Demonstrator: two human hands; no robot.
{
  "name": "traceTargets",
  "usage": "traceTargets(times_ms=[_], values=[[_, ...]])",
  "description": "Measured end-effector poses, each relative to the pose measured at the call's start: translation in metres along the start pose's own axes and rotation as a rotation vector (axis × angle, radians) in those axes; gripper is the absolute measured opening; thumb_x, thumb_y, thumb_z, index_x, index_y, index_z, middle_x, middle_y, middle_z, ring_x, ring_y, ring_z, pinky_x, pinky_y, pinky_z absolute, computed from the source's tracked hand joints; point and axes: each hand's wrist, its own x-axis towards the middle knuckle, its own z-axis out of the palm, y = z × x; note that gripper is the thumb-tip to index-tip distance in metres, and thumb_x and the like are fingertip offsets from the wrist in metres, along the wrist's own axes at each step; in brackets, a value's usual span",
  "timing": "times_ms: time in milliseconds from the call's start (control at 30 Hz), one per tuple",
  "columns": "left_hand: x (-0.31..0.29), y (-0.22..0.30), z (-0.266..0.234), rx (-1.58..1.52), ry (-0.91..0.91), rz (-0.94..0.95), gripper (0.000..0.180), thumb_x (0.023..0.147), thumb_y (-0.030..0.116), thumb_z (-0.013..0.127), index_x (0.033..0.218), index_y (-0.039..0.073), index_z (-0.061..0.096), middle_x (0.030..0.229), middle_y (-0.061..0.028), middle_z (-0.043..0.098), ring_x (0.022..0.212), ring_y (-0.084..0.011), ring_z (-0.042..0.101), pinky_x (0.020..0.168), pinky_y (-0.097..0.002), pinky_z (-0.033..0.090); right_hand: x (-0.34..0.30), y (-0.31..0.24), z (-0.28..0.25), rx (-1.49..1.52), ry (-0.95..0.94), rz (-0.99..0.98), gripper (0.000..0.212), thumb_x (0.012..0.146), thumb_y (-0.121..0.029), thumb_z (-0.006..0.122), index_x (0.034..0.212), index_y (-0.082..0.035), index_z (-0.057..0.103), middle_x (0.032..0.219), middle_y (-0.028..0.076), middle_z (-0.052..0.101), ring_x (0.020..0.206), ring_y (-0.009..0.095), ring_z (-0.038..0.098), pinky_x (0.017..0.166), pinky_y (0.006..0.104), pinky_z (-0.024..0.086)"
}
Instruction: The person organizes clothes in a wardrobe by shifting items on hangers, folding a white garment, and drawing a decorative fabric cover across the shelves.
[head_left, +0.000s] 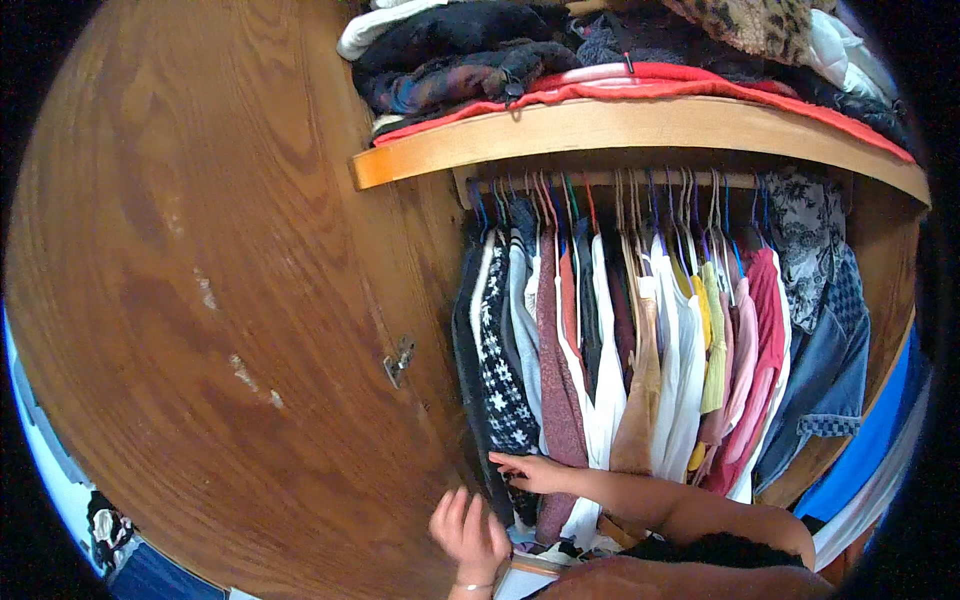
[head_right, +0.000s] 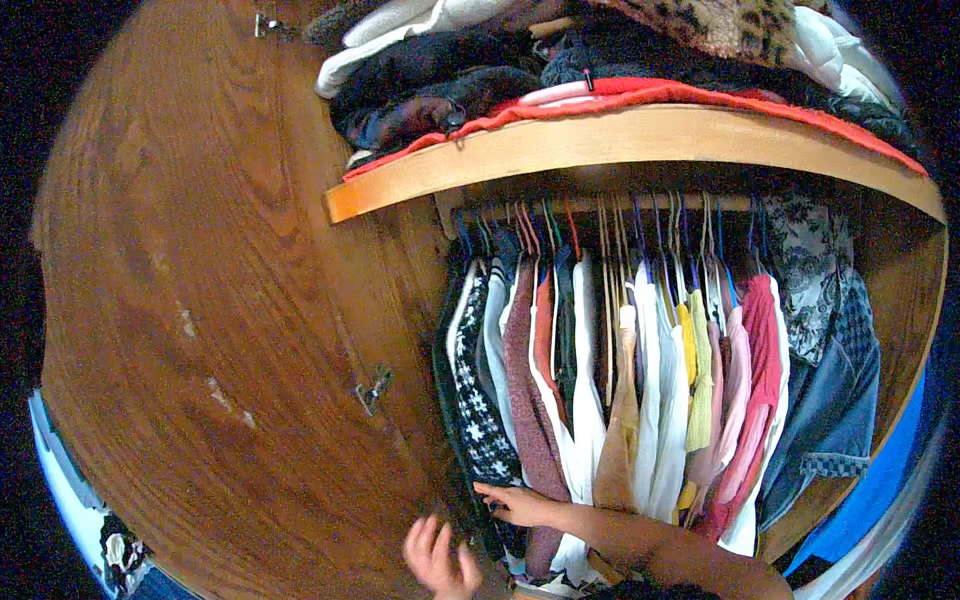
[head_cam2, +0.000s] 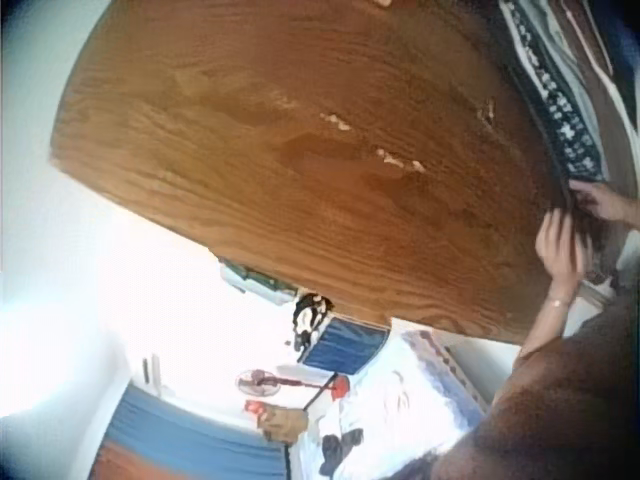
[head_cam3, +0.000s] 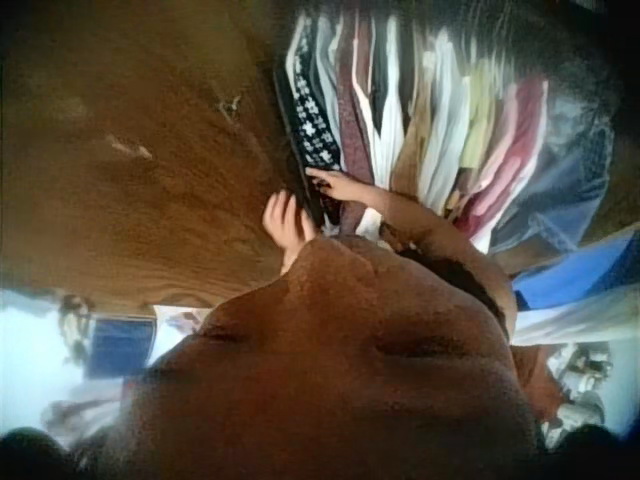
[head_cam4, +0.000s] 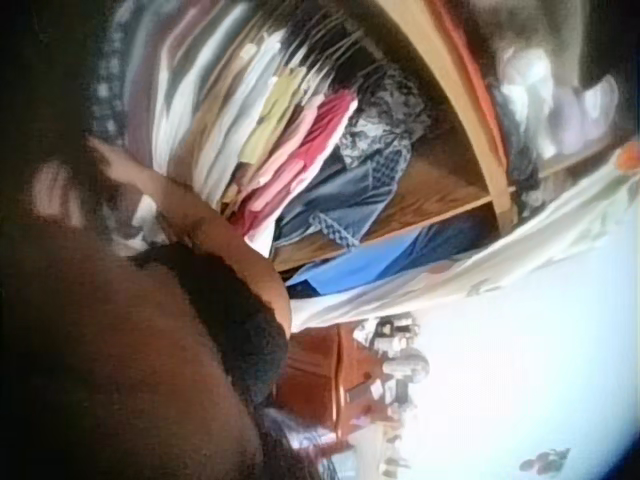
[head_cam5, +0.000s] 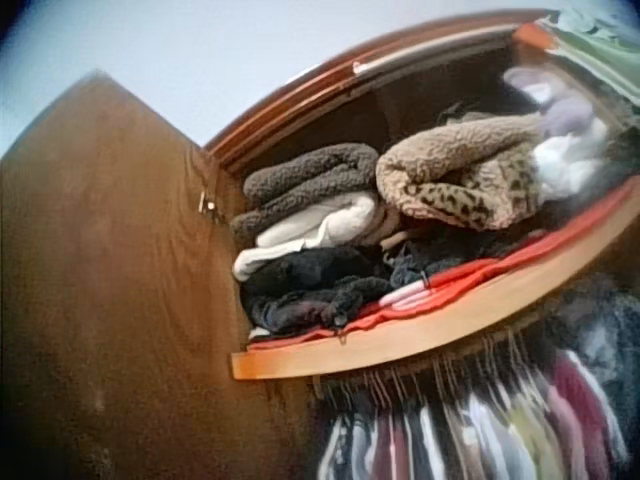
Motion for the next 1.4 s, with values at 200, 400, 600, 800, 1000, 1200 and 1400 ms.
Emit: traceTargets(times_ms=[200, 400, 600, 800, 1000, 1200, 1400], values=[[0.021, 0.013, -0.164, 0.942, 0.436, 0.227, 0.051, 0.087, 0.040, 0.055, 0.118, -0.001, 0.057, 0.118, -0.0239, 0.057, 0.107, -0.0374, 0.055, 0.085, -0.0509, 0.045, -0.023, -0.009, -0.001, 0.029, 0.012, 0.011, 0.069, 0.085, -0.003, 0.056, 0.146, -0.008, 0.023, 0.141, 0.012, 0.042, 0.118, 0.022, 0.054, 0.096, 0.0328, 0.045], [0.017, 0.011, -0.202, 0.185, 0.654, -0.655, 0.058, 0.093, 0.042, 0.053, 0.126, -0.005, 0.050, 0.132, -0.0238, 0.048, 0.114, -0.0366, 0.050, 0.096, -0.0410, 0.041, -0.039, -0.049, 0.008, -0.022, -0.041, -0.049, 0.064, 0.085, -0.009, 0.056, 0.142, -0.002, 0.028, 0.134, 0.019, 0.048, 0.112, 0.026, 0.058, 0.092, 0.0356, 0.046], [-0.010, 0.014, -0.201, -0.360, 0.642, -1.012, 0.053, 0.091, 0.034, 0.056, 0.122, -0.009, 0.052, 0.126, -0.0251, 0.052, 0.110, -0.0333, 0.049, 0.097, -0.0389, 0.039, -0.090, -0.065, 0.012, 0.076, 0.012, -0.103, 0.043, 0.088, -0.016, 0.057, 0.130, -0.010, 0.052, 0.095, 0.010, 0.068, 0.086, 0.020, 0.065, 0.078, 0.0312, 0.050], [-0.060, 0.028, -0.203, -0.179, 0.476, -0.870, 0.046, 0.086, 0.024, 0.058, 0.116, -0.011, 0.054, 0.116, -0.0222, 0.057, 0.102, -0.0315, 0.052, 0.092, -0.0394, 0.042, -0.141, -0.081, 0.012, 0.094, -0.035, -0.068, 0.035, 0.090, -0.017, 0.055, 0.124, -0.008, 0.057, 0.103, 0.010, 0.068, 0.091, 0.018, 0.065, 0.080, 0.0302, 0.050], [-0.047, 0.099, -0.207, -0.359, 0.231, -0.752, 0.037, 0.080, 0.004, 0.050, 0.114, -0.007, 0.055, 0.109, -0.0177, 0.060, 0.095, -0.0263, 0.056, 0.085, -0.0364, 0.045, -0.191, -0.097, 0.018, 0.173, -0.016, 0.033, 0.032, 0.093, -0.014, 0.053, 0.123, -0.004, 0.056, 0.110, 0.008, 0.066, 0.096, 0.014, 0.063, 0.086, 0.0275, 0.049], [-0.075, 0.083, -0.166, -0.080, 0.177, -0.173, 0.040, 0.078, 0.009, 0.057, 0.117, 0.001, 0.055, 0.099, -0.0142, 0.059, 0.081, -0.0220, 0.054, 0.069, -0.0332, 0.046, -0.200, -0.118, 0.036, 0.288, 0.067, 0.085, 0.037, 0.093, -0.008, 0.051, 0.130, -0.004, 0.049, 0.115, 0.010, 0.063, 0.101, 0.014, 0.061, 0.089, 0.0269, 0.047], [-0.061, 0.085, -0.117, -0.854, -0.144, -0.155, 0.120, 0.057, 0.042, 0.074, 0.144, -0.002, 0.006, 0.139, -0.0299, 0.025, 0.125, -0.0438, 0.033, 0.108, -0.0497, 0.022, -0.191, -0.168, 0.087, 0.164, -0.115, 0.064, 0.056, 0.089, -0.007, 0.056, 0.140, -0.004, 0.034, 0.131, 0.010, 0.050, 0.113, 0.016, 0.051, 0.094, 0.0290, 0.042]])
